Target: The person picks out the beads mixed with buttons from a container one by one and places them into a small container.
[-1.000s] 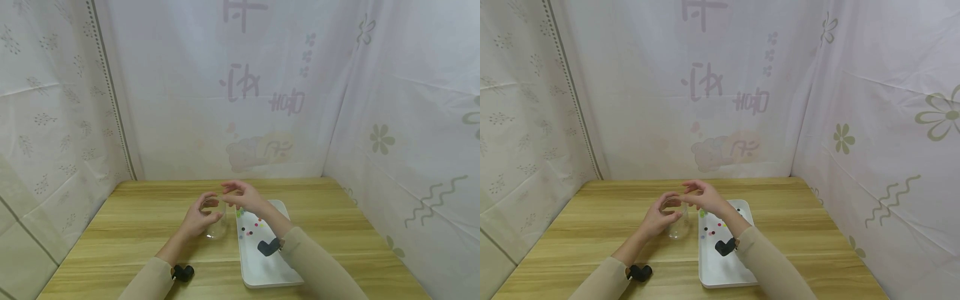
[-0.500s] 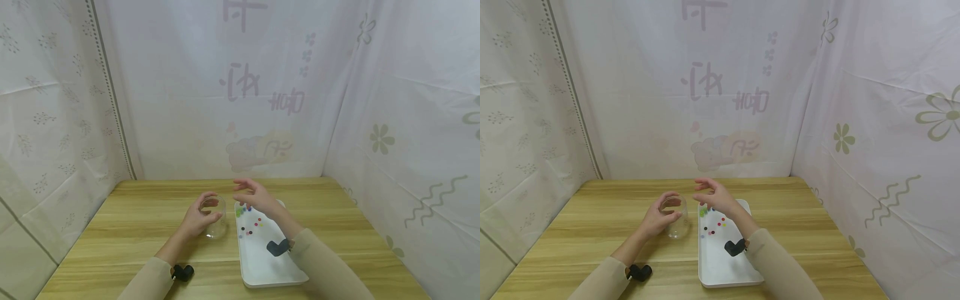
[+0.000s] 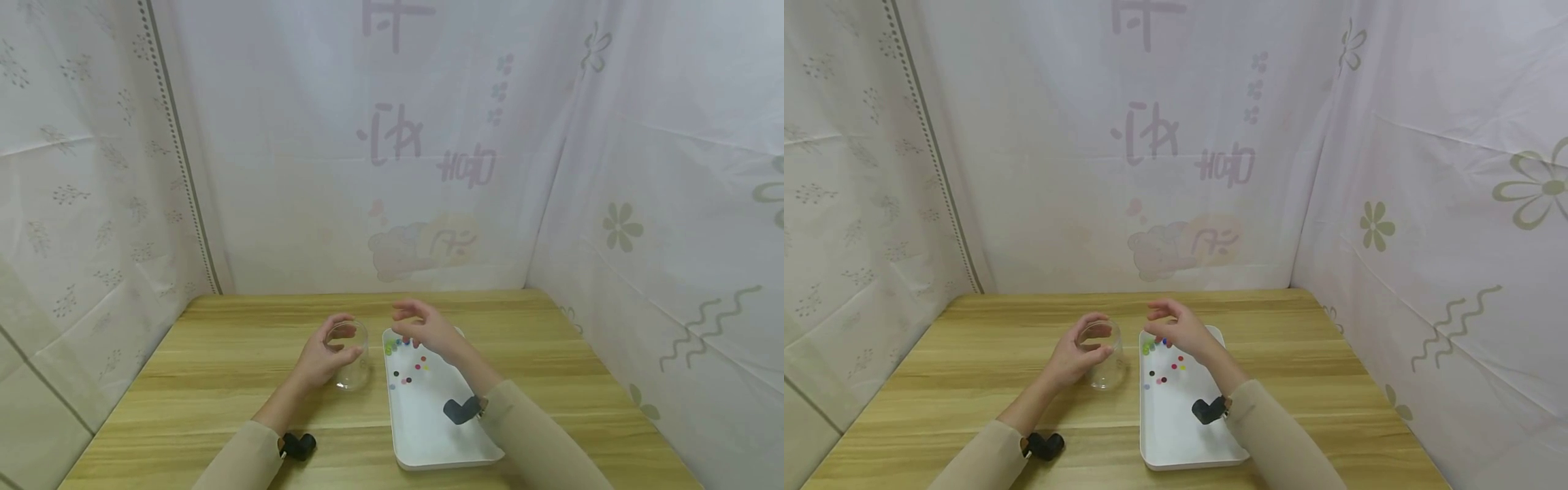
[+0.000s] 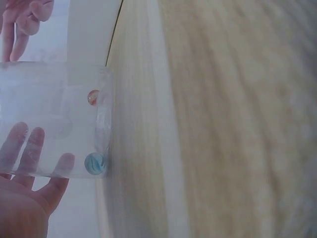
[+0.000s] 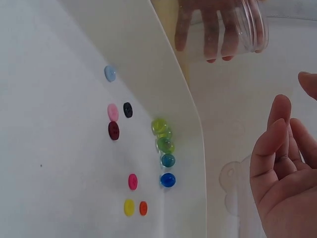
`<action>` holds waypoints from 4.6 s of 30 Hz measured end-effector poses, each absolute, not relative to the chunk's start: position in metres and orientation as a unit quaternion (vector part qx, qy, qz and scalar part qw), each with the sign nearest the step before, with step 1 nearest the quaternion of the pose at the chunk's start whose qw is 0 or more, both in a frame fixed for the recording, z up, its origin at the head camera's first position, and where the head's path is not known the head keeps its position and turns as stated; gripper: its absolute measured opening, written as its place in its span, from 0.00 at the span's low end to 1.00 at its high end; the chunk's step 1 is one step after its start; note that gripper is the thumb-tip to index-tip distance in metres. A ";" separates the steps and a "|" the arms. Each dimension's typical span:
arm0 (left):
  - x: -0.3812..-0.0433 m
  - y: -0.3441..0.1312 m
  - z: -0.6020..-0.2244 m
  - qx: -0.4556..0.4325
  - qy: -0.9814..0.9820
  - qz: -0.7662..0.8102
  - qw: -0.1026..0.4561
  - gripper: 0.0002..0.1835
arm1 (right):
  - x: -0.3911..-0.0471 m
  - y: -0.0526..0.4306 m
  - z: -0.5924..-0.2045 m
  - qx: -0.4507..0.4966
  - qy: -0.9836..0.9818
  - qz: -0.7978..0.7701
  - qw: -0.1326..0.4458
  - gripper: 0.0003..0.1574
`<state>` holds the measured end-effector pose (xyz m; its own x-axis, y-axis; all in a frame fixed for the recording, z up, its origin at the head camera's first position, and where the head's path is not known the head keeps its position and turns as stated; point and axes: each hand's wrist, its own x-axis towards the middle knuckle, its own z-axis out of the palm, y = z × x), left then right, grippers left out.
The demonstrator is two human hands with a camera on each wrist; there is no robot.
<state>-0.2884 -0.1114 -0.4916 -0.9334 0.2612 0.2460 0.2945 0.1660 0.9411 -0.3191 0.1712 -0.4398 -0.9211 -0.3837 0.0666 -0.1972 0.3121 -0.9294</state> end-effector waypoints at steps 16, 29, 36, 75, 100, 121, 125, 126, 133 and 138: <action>-0.288 -0.113 -0.492 -0.187 -0.764 -0.617 0.015 0.36 | -0.323 0.174 -0.460 -0.150 0.812 -0.558 0.087 0.33; -0.290 -0.113 -0.494 -0.186 -0.764 -0.617 0.010 0.37 | -0.328 0.173 -0.482 -0.125 0.829 -0.537 0.091 0.37; -0.289 -0.112 -0.493 -0.188 -0.763 -0.618 0.009 0.36 | -0.329 0.172 -0.487 -0.121 0.825 -0.544 0.091 0.36; -0.290 -0.112 -0.493 -0.189 -0.762 -0.619 0.012 0.37 | -0.332 0.165 -0.487 -0.099 0.822 -0.554 0.085 0.32; -0.288 -0.111 -0.493 -0.183 -0.766 -0.617 0.013 0.33 | -0.330 0.172 -0.496 -0.086 0.860 -0.495 0.091 0.20; -0.290 -0.112 -0.493 -0.184 -0.766 -0.616 0.014 0.36 | -0.336 0.171 -0.512 -0.110 0.869 -0.472 0.100 0.14; -0.290 -0.112 -0.493 -0.186 -0.766 -0.615 0.014 0.37 | -0.337 0.171 -0.512 -0.111 0.868 -0.474 0.103 0.13; -0.290 -0.112 -0.493 -0.186 -0.766 -0.615 0.013 0.37 | -0.338 0.171 -0.513 -0.112 0.867 -0.475 0.102 0.13; -0.290 -0.112 -0.493 -0.186 -0.765 -0.616 0.013 0.37 | -0.336 0.171 -0.511 -0.124 0.874 -0.459 0.098 0.11; -0.291 -0.112 -0.493 -0.182 -0.765 -0.617 0.013 0.37 | -0.337 0.171 -0.515 -0.133 0.879 -0.449 0.094 0.11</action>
